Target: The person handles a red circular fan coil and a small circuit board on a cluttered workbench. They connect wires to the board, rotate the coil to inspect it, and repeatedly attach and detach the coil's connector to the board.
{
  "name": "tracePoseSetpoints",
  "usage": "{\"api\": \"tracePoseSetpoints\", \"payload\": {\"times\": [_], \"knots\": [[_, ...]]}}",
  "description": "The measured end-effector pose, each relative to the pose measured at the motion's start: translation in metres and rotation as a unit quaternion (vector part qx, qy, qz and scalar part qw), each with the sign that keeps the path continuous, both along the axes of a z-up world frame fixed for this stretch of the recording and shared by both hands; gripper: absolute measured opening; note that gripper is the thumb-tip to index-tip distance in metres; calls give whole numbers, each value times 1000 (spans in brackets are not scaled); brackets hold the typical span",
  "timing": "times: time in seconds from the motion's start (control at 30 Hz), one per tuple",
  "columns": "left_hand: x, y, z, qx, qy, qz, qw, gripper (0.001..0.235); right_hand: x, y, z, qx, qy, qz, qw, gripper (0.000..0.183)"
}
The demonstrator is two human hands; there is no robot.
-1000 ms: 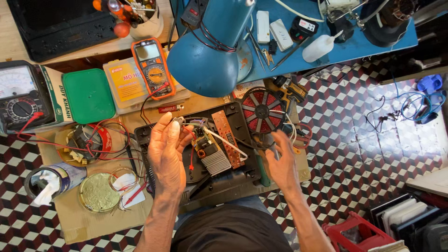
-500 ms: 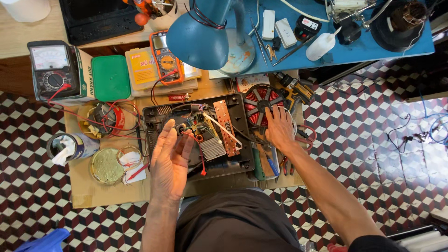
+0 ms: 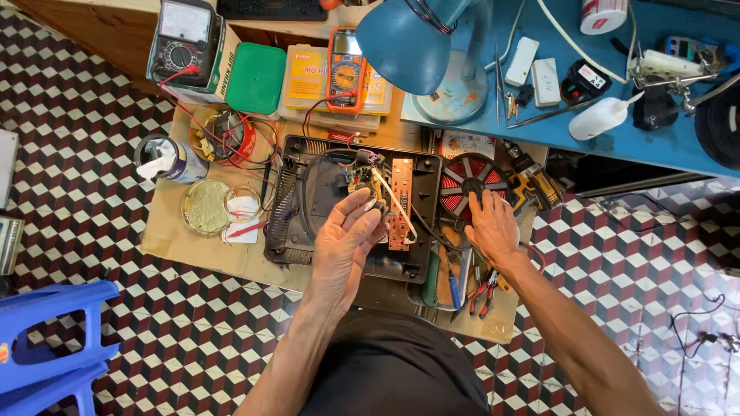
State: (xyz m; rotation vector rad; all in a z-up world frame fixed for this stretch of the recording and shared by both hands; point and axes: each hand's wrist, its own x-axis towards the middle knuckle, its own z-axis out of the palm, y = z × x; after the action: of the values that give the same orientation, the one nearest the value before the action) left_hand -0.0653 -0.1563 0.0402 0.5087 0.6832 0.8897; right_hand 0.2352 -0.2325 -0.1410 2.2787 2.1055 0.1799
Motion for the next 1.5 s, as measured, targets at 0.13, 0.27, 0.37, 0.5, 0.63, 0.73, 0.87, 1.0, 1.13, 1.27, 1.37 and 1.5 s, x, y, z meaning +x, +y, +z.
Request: {"api": "tracePoseSetpoints", "payload": {"times": [0.13,0.27,0.37,0.5,0.63,0.73,0.87,1.0,1.13,1.27,1.37,1.5], "knots": [[-10,-5,-2,4,36,13,999,42,9,-4,-1,39,-16,45,998,73],[-17,-13,-4,-23,63,25,997,40,19,-9,7,47,-39,78,995,66],[-19,-16,-7,-21,55,24,998,40,26,-6,17,93,-25,69,993,59],[-18,-17,-10,34,60,16,998,40,31,-7,51,135,61,59,987,48],[-12,-9,-15,16,18,8,1000,40,23,-29,114,108,170,-55,978,38],[-17,3,-24,-45,-13,11,999,40,15,-59,163,39,378,-263,887,31],[-16,21,-33,-97,-60,-2,993,39,3,-89,193,191,539,-269,775,24],[-18,36,-33,-91,-68,-45,993,40,-23,-99,186,309,749,-231,539,8],[-21,45,-24,20,48,-91,995,42,-51,-84,164,297,861,-274,308,17],[-28,49,-16,102,80,-153,980,43,-90,-67,148,269,910,-228,219,22],[-27,42,-17,124,79,-179,973,39,-113,-50,148,270,914,-233,194,30],[-21,29,-30,101,69,-207,971,28,-135,-38,152,249,927,-224,166,31]]}}
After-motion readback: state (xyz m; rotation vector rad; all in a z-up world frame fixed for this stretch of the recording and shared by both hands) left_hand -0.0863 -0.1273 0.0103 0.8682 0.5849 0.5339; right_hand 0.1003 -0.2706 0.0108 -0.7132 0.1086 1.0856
